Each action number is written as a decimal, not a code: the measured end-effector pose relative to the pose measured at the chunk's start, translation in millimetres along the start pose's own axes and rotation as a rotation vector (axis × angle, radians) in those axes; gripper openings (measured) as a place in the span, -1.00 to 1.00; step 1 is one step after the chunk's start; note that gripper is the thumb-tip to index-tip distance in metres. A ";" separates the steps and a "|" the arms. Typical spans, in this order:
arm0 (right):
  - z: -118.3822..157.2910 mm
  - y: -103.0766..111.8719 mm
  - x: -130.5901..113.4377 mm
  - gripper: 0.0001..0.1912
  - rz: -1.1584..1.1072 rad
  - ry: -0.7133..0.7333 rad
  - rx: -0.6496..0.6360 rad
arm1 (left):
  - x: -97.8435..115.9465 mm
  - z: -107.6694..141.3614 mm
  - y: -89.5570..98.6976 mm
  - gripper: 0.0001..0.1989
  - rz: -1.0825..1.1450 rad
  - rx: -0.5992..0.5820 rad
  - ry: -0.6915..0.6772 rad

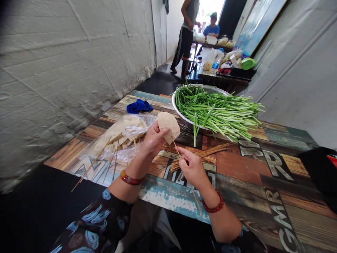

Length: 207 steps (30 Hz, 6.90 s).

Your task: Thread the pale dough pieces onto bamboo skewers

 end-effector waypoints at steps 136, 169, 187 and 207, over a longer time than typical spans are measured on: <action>-3.0 13.5 -3.1 -0.60 0.230 0.252 0.126 | 0.7 1.9 1.7 -0.46 -0.004 -0.047 0.060; -4.7 20.5 -5.8 -0.66 0.183 0.202 0.150 | -1.4 9.5 -9.8 -0.48 -0.073 -0.134 0.050; -4.1 17.1 -2.7 -0.71 0.174 0.238 0.143 | -2.1 5.3 -3.3 -0.66 0.050 -0.096 0.095; -3.9 13.6 3.0 -0.73 0.051 0.114 0.165 | -1.5 6.3 -4.9 -0.61 -0.033 -0.024 0.071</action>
Point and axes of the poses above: each hand's wrist, its own z-axis away from the middle knuckle, its own y-axis out of the back of the hand, x = y × z, the point moved 5 cm from there along -z, towards the middle knuckle, and after that the axes turned 10 degrees about y, right-handed, at the moved point
